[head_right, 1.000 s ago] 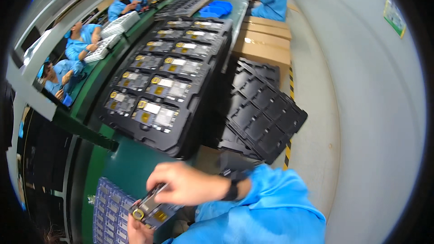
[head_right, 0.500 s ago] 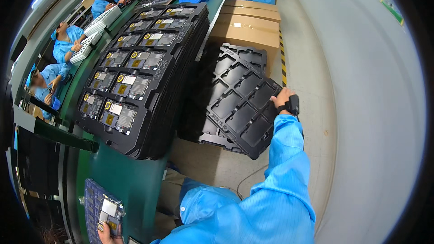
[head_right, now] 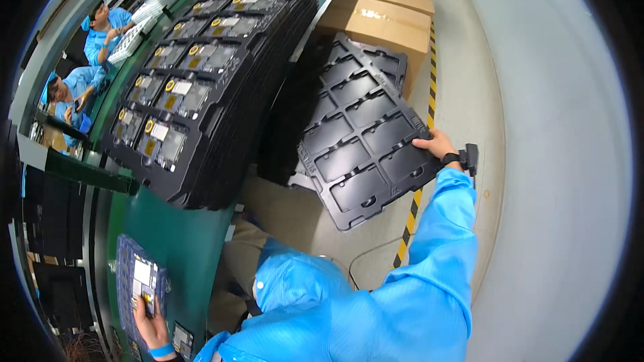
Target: Assembling and inspecting circuit boards on a manufacturing production line.
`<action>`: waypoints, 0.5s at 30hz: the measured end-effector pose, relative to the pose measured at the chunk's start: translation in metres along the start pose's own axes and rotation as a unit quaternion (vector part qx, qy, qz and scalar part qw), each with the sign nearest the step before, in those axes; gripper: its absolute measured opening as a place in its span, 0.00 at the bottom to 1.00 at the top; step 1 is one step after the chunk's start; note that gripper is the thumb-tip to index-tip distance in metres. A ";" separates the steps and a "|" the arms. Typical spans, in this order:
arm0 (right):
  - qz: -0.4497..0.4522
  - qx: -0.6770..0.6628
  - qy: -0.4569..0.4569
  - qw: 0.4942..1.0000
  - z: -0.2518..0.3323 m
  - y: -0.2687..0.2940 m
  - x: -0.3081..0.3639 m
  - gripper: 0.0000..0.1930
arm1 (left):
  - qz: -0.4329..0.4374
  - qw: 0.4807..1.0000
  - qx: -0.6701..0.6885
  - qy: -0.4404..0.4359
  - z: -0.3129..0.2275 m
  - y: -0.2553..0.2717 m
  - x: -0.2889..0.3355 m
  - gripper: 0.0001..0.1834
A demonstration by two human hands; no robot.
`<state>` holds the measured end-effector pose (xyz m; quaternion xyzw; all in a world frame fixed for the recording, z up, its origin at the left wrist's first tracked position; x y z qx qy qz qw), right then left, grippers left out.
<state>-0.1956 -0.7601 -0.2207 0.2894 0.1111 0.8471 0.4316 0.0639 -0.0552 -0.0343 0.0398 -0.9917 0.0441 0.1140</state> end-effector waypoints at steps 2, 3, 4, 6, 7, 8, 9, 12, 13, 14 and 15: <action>-0.023 -0.032 0.031 0.999 -0.001 0.013 0.017 0.22 | -0.008 1.000 0.000 -0.001 0.001 -0.005 -0.001 0.12; -0.024 -0.031 0.026 0.999 -0.007 0.018 0.024 0.22 | 0.004 1.000 0.005 -0.002 0.001 -0.007 -0.004 0.12; -0.024 -0.062 0.028 0.997 -0.012 0.026 0.030 0.22 | 0.018 1.000 0.012 -0.003 0.001 -0.007 -0.006 0.12; -0.025 -0.083 0.028 0.996 -0.010 0.042 0.049 0.22 | 0.024 1.000 0.018 0.001 0.000 -0.002 -0.010 0.12; -0.018 -0.101 0.041 0.994 -0.006 0.050 0.061 0.23 | 0.025 0.999 0.027 0.002 0.001 0.002 -0.009 0.12; -0.019 -0.093 0.045 0.994 -0.014 0.067 0.068 0.23 | 0.024 0.999 0.034 0.000 0.001 0.003 -0.007 0.12; -0.015 -0.111 0.063 0.992 0.008 0.071 0.095 0.23 | 0.016 0.999 0.033 0.002 0.000 0.006 -0.004 0.12; -0.049 -0.117 0.120 0.985 0.027 0.123 0.162 0.23 | 0.026 0.999 0.046 -0.002 0.002 0.003 -0.003 0.13; -0.070 -0.106 0.116 0.985 0.019 0.151 0.179 0.24 | 0.055 0.998 0.041 0.001 0.002 -0.002 -0.003 0.14; -0.095 -0.102 0.133 0.981 0.025 0.168 0.201 0.23 | 0.062 0.997 0.047 -0.004 -0.001 -0.009 0.000 0.15; -0.115 -0.098 0.144 0.978 0.023 0.188 0.215 0.23 | 0.050 0.997 0.058 -0.012 -0.006 -0.013 0.003 0.15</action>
Point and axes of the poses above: each hand's wrist, its own x-axis away from the middle knuckle, its own y-axis out of the back of the hand, z = x × y, the point moved 3 cm from there along -x, towards the middle knuckle, and after that the axes turned 7 degrees about -x, right-handed, at the moved point
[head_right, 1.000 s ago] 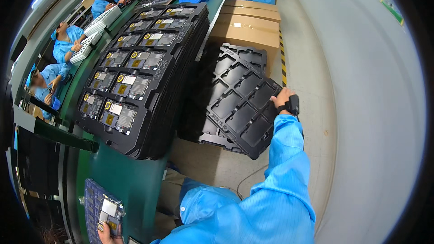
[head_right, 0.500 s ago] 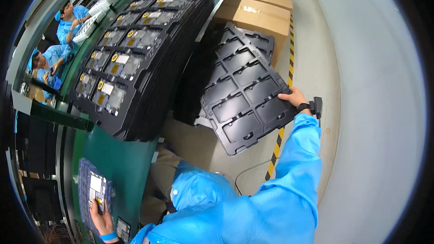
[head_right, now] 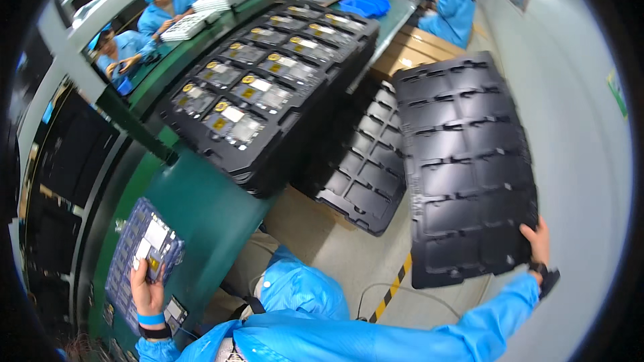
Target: Assembling and inspecting circuit boards on a manufacturing production line.
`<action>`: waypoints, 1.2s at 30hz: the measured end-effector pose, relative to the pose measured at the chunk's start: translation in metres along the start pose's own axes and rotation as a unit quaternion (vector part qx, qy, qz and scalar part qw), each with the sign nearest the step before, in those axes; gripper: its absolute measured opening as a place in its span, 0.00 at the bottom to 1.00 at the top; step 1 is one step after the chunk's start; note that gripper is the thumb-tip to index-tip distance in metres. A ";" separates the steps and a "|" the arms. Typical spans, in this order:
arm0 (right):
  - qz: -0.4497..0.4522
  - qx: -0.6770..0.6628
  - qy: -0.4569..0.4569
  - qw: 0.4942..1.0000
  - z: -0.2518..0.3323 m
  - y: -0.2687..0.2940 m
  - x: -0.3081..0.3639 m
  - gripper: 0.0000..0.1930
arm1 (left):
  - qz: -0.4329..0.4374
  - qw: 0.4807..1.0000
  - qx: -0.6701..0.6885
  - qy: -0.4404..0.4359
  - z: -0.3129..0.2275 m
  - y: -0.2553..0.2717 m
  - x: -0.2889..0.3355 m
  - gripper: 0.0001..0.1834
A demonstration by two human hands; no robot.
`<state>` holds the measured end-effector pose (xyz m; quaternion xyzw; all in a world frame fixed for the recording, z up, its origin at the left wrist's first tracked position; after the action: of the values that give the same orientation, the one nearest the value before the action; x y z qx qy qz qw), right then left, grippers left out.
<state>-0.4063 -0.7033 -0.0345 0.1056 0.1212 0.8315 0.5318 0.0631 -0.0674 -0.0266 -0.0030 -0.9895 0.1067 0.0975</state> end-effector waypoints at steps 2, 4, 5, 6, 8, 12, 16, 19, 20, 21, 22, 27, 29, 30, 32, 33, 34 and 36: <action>-0.010 0.020 0.025 0.999 0.025 0.040 0.009 0.24 | 0.034 0.999 0.024 0.020 -0.007 0.003 -0.002 0.15; 0.006 0.007 0.068 0.998 0.038 0.057 0.005 0.25 | 0.058 0.997 0.052 0.000 -0.015 -0.005 -0.002 0.15; 0.015 -0.011 0.095 0.995 0.049 0.053 -0.001 0.27 | 0.106 0.992 0.072 0.009 -0.017 -0.011 -0.004 0.15; 0.023 -0.014 0.108 0.994 0.067 0.041 -0.005 0.27 | 0.157 0.983 0.089 0.018 -0.020 -0.022 -0.006 0.15; 0.110 -0.036 0.133 0.984 0.108 0.009 -0.021 0.29 | 0.155 0.978 0.139 0.017 -0.029 -0.042 -0.006 0.14; 0.272 0.012 0.127 0.954 0.185 -0.109 -0.080 0.31 | 0.232 0.948 0.217 0.010 -0.038 -0.071 -0.030 0.20; 0.432 0.061 0.100 0.894 0.239 -0.224 -0.125 0.28 | 0.314 0.862 0.397 -0.021 -0.051 -0.062 -0.057 0.28; 0.504 0.138 0.077 0.849 0.247 -0.279 -0.165 0.27 | 0.291 0.887 0.358 -0.010 -0.044 -0.044 -0.077 0.27; 0.514 0.163 0.071 0.839 0.251 -0.297 -0.172 0.27 | 0.271 0.917 0.292 -0.026 -0.034 -0.034 -0.090 0.26; 0.516 0.205 0.091 0.826 0.259 -0.320 -0.181 0.27 | 0.193 0.937 0.290 -0.024 -0.010 -0.010 -0.113 0.23; 0.511 0.247 0.103 0.817 0.266 -0.338 -0.186 0.27 | 0.193 0.929 0.317 -0.017 -0.008 -0.012 -0.116 0.20; 0.359 0.369 0.253 0.819 0.293 -0.408 -0.230 0.29 | 0.268 0.945 0.184 -0.010 -0.024 -0.043 -0.101 0.27; 0.219 0.334 0.350 0.847 0.304 -0.414 -0.242 0.28 | 0.277 0.941 0.193 0.009 -0.025 -0.059 -0.099 0.30; 0.093 0.346 0.393 0.847 0.303 -0.417 -0.246 0.29 | 0.269 0.940 0.211 0.022 -0.027 -0.069 -0.093 0.31; 0.007 0.431 0.363 0.826 0.307 -0.429 -0.209 0.28 | 0.255 0.938 0.235 0.023 -0.021 -0.075 -0.087 0.32; 0.015 0.417 0.349 0.839 0.300 -0.425 -0.199 0.26 | 0.258 0.937 0.234 0.021 -0.025 -0.077 -0.079 0.32; 0.018 0.424 0.337 0.841 0.298 -0.416 -0.174 0.25 | 0.260 0.936 0.235 0.021 -0.027 -0.078 -0.072 0.32; -0.074 0.375 0.394 0.836 0.271 -0.373 -0.133 0.25 | 0.268 0.944 0.194 0.016 -0.032 -0.076 -0.061 0.35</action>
<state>0.0511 -0.6497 0.0989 -0.0489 0.6306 0.6515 0.4188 0.1307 -0.1369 0.0083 -0.2506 -0.9108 0.3182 0.0794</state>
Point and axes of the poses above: each hand's wrist, its own x-axis away from the middle knuckle, its own y-axis out of the back of the hand, z = x × y, the point moved 3 cm from there along -x, towards the middle knuckle, and after that the axes turned 7 degrees about -x, right-handed, at the moved point
